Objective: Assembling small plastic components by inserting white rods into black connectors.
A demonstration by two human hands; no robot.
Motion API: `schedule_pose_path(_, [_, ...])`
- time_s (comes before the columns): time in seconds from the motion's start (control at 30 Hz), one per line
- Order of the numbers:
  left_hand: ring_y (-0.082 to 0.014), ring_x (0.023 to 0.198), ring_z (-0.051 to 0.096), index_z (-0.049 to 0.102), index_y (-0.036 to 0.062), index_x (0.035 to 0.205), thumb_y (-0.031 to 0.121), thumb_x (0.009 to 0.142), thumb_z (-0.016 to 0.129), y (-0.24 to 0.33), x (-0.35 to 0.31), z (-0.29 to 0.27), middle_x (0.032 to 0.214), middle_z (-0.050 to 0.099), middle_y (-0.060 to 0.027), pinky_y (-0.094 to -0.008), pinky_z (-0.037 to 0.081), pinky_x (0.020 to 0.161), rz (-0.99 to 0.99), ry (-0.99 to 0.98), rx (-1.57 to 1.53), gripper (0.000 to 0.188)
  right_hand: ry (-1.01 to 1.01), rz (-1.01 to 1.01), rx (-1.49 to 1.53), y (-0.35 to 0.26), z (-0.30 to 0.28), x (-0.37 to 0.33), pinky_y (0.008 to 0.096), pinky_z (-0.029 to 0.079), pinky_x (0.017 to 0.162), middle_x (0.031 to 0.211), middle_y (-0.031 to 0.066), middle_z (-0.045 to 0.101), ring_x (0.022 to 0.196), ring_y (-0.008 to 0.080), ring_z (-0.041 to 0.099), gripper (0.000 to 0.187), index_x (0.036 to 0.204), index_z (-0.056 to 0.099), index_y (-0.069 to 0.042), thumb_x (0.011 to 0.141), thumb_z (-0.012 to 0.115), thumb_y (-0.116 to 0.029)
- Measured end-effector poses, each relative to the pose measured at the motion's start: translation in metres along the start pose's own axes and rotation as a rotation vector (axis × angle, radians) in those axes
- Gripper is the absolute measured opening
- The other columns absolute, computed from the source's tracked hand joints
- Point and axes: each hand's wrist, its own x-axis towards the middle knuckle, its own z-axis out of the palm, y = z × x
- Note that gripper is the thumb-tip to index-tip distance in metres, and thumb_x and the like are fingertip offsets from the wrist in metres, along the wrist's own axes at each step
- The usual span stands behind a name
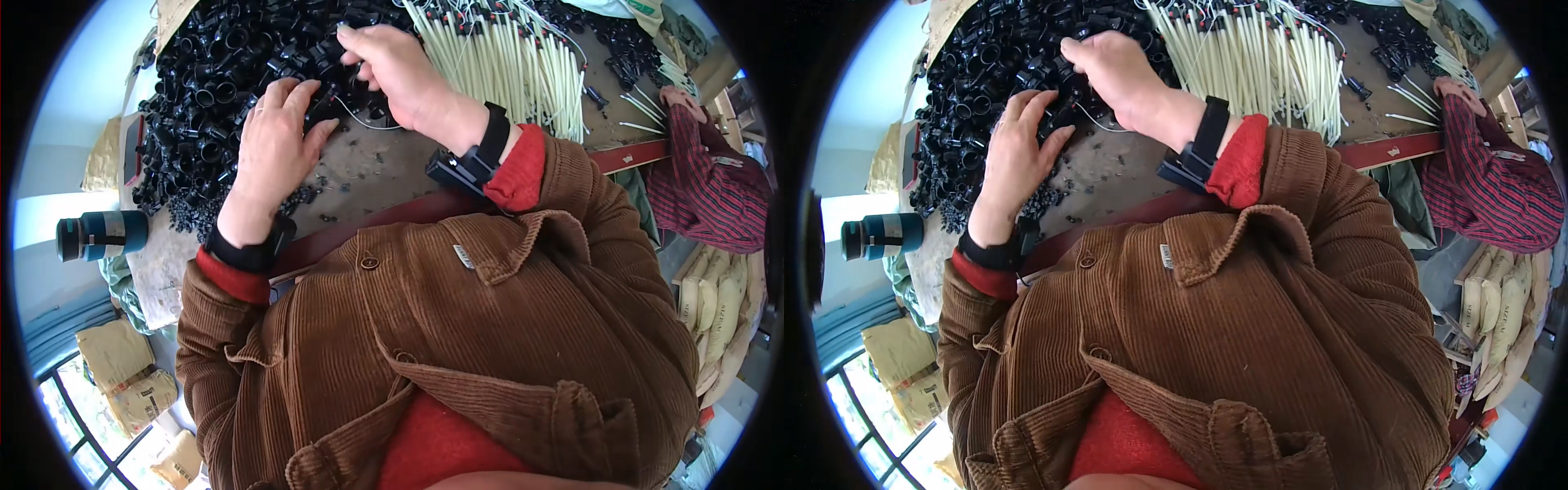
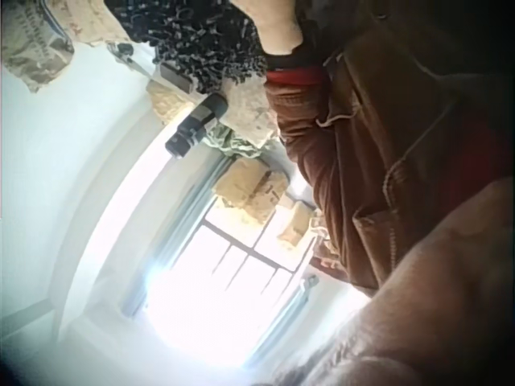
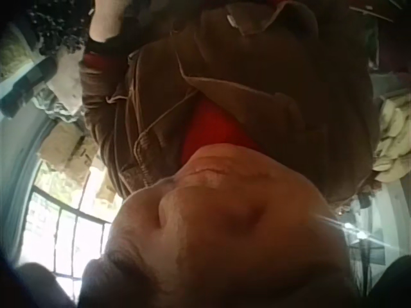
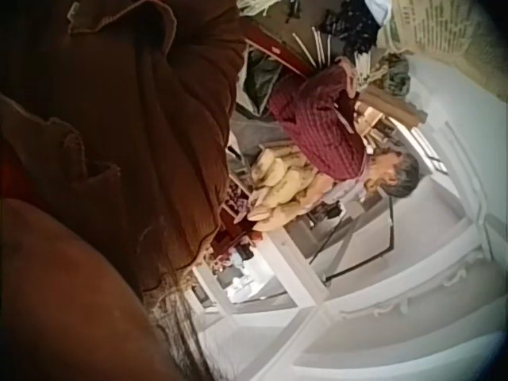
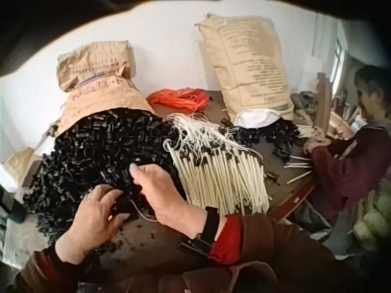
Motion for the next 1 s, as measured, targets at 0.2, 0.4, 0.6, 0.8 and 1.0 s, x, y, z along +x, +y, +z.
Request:
schedule_pose_path(0.2, [-0.0266,0.073,0.063,0.063,0.0023,0.096,0.017,0.076,0.074,0.064,-0.004,-0.016,0.09,0.063,-0.0114,-0.0322,0.052,0.063,-0.088,-0.04,-0.596,0.026,0.046,-0.253,0.205,-0.021,0.005,0.03,0.0302,0.044,0.058,0.081,0.0075,0.057,0.07,0.0151,0.054,0.019,0.094,0.056,-0.002,0.083,0.061,-0.016])
schedule_pose_path(0.4, [-0.0188,0.073,0.062,0.064,0.0018,0.093,0.013,0.076,0.076,0.101,-0.002,-0.004,0.084,0.062,-0.0093,-0.0272,0.05,0.064,0.085,0.222,-0.566,0.024,0.364,-0.66,-0.095,-0.011,0.032,0.044,0.0369,0.047,0.068,0.078,0.0064,0.058,0.07,0.0187,0.054,0.022,0.092,0.056,-0.002,0.086,0.058,-0.023])
schedule_pose_path(0.6, [-0.0178,0.07,0.063,0.064,0.0013,0.091,0.017,0.073,0.078,0.104,-0.001,-0.01,0.083,0.063,-0.0085,-0.0281,0.051,0.06,-0.162,-0.014,-0.602,0.028,0.435,-0.751,-0.282,0.004,0.034,0.051,0.0348,0.048,0.073,0.085,0.0118,0.059,0.077,0.025,0.057,0.026,0.099,0.053,0.001,0.077,0.06,-0.009])
schedule_pose_path(0.8, [-0.009,0.067,0.06,0.064,0.0003,0.09,0.015,0.079,0.074,0.106,-0.005,-0.009,0.079,0.063,-0.0022,-0.0236,0.049,0.061,-0.368,-0.19,-0.981,0.021,0.424,-0.838,-0.368,0.007,0.033,0.049,0.0362,0.048,0.073,0.085,0.0127,0.059,0.078,0.0253,0.057,0.026,0.098,0.054,0.0,0.075,0.061,-0.009])
schedule_pose_path(1.0, [-0.0045,0.067,0.058,0.066,0.001,0.094,0.013,0.086,0.069,0.096,-0.01,0.004,0.084,0.064,0.0009,-0.0204,0.049,0.063,-0.297,-0.435,-1.245,0.015,0.407,-0.794,-0.467,0.019,0.031,0.038,0.0276,0.051,0.069,0.08,0.0071,0.062,0.072,0.0155,0.06,0.023,0.097,0.058,0.002,0.077,0.065,-0.008])
